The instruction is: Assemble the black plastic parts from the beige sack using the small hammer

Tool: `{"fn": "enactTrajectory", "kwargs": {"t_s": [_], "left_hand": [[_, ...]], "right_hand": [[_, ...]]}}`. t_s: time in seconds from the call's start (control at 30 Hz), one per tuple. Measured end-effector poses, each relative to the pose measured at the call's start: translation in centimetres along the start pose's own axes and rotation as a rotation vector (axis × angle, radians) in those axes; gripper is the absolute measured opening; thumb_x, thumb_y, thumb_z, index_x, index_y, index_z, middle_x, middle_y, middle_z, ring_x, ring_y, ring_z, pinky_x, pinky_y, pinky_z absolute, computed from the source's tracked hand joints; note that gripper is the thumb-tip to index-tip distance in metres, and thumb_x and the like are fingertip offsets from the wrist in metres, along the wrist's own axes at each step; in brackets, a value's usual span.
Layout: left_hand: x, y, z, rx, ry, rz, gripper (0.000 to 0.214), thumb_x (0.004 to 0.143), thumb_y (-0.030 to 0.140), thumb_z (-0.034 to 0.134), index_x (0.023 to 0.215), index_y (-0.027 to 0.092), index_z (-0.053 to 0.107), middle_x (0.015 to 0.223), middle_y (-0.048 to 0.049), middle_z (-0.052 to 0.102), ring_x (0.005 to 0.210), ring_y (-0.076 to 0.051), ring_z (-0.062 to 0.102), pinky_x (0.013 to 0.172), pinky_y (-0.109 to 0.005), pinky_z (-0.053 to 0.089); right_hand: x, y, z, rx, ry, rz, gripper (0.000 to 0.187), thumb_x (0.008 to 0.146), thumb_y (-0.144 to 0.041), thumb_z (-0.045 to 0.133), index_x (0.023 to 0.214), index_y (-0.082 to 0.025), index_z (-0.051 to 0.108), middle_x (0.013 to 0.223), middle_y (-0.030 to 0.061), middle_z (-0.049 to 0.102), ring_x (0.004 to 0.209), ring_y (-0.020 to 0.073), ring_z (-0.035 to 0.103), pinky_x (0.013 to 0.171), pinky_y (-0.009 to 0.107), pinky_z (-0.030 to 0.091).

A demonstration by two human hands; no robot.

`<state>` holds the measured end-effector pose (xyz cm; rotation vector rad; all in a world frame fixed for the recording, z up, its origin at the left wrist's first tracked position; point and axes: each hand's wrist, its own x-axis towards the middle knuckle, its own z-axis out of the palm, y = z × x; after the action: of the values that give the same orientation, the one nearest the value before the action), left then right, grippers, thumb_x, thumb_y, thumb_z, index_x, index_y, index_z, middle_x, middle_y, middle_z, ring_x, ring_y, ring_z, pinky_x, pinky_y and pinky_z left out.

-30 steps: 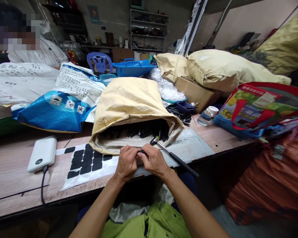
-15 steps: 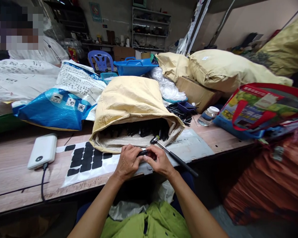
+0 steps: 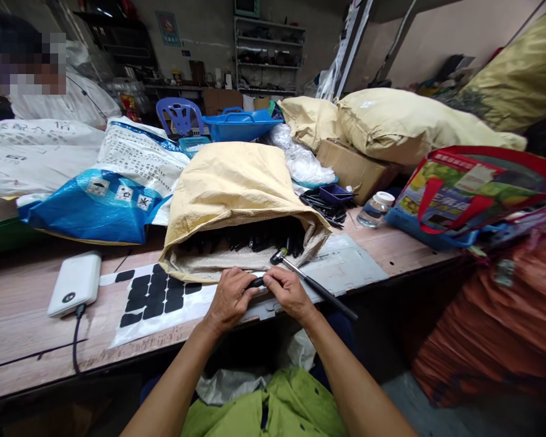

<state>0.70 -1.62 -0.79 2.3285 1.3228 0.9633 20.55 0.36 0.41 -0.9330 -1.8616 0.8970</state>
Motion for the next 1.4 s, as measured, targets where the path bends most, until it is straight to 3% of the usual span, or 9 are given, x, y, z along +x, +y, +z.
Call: {"fn": "enactTrajectory", "kwargs": {"t_s": [0.13, 0.37, 0.63, 0.8, 0.97, 1.2, 1.27, 1.4], "left_hand": [[0.0, -0.1, 0.1, 0.002, 0.003, 0.012, 0.021, 0.096, 0.03, 0.053, 0.102, 0.02, 0.071, 0.095, -0.0074, 0.073, 0.093, -0.026, 0.057, 0.089, -0.044, 0.04], [0.0, 0.6, -0.4, -0.015, 0.008, 0.016, 0.02, 0.096, 0.034, 0.057, 0.103, 0.021, 0.071, 0.093, -0.006, 0.073, 0.092, -0.025, 0.057, 0.088, -0.043, 0.039], [-0.2, 0.3, -0.1, 0.029, 0.055, -0.002, 0.019, 0.096, 0.028, 0.057, 0.108, 0.022, 0.07, 0.098, -0.0051, 0.075, 0.095, -0.025, 0.058, 0.092, -0.044, 0.037], [-0.1, 0.1, 0.2, 0.125, 0.055, -0.023, 0.02, 0.094, 0.022, 0.058, 0.107, 0.027, 0.072, 0.093, -0.0033, 0.076, 0.095, -0.026, 0.057, 0.095, -0.047, 0.033], [-0.1, 0.4, 0.1, 0.172, 0.037, -0.003, 0.017, 0.092, 0.02, 0.058, 0.095, 0.026, 0.073, 0.08, -0.0022, 0.073, 0.091, -0.025, 0.056, 0.098, -0.049, 0.029], [-0.3, 0.6, 0.1, 0.132, 0.101, -0.005, 0.018, 0.091, 0.02, 0.057, 0.099, 0.024, 0.073, 0.081, -0.0033, 0.073, 0.091, -0.025, 0.057, 0.097, -0.048, 0.033], [-0.1, 0.5, 0.1, 0.105, 0.108, -0.002, 0.017, 0.09, 0.022, 0.058, 0.099, 0.024, 0.073, 0.084, -0.0039, 0.073, 0.091, -0.026, 0.057, 0.096, -0.048, 0.035], [0.0, 1.1, -0.6, 0.06, 0.134, -0.007, 0.014, 0.091, 0.025, 0.061, 0.1, 0.023, 0.072, 0.085, -0.0043, 0.073, 0.09, -0.025, 0.057, 0.094, -0.047, 0.038]], "right_hand": [[-0.1, -0.1, 0.0, -0.037, -0.008, -0.032, 0.028, 0.099, -0.032, 0.052, 0.073, -0.02, 0.053, 0.07, -0.002, 0.049, 0.069, 0.0142, 0.047, 0.065, 0.028, 0.037], [-0.5, -0.4, -0.1, -0.061, -0.065, -0.026, 0.013, 0.091, -0.033, 0.063, 0.093, -0.021, 0.06, 0.079, -0.0013, 0.054, 0.07, 0.0148, 0.05, 0.064, 0.027, 0.039], [-0.7, -0.4, 0.2, -0.245, -0.065, -0.105, 0.008, 0.096, -0.03, 0.06, 0.095, -0.022, 0.058, 0.086, 0.002, 0.056, 0.081, 0.0186, 0.053, 0.074, 0.031, 0.041], [-0.6, 0.0, 1.0, -0.381, -0.076, -0.137, 0.017, 0.102, -0.026, 0.046, 0.088, -0.023, 0.055, 0.086, 0.0044, 0.056, 0.084, 0.0212, 0.052, 0.077, 0.034, 0.041], [-0.6, 0.5, 1.6, -0.544, -0.056, -0.2, 0.019, 0.098, -0.023, 0.047, 0.08, -0.023, 0.05, 0.083, 0.0065, 0.053, 0.083, 0.0243, 0.047, 0.075, 0.038, 0.038], [-0.3, 0.1, 0.8, -0.315, -0.105, -0.162, 0.011, 0.099, -0.026, 0.05, 0.09, -0.023, 0.055, 0.085, 0.0047, 0.056, 0.083, 0.0225, 0.05, 0.076, 0.036, 0.04], [-0.3, -0.1, 0.4, -0.237, -0.108, -0.143, 0.008, 0.093, -0.03, 0.059, 0.096, -0.023, 0.058, 0.087, 0.0042, 0.057, 0.084, 0.0225, 0.051, 0.078, 0.036, 0.042], [-0.8, -0.1, -0.4, -0.072, -0.092, -0.105, 0.024, 0.078, -0.024, 0.065, 0.101, -0.022, 0.061, 0.088, 0.0041, 0.058, 0.084, 0.0226, 0.054, 0.078, 0.036, 0.044]]}}
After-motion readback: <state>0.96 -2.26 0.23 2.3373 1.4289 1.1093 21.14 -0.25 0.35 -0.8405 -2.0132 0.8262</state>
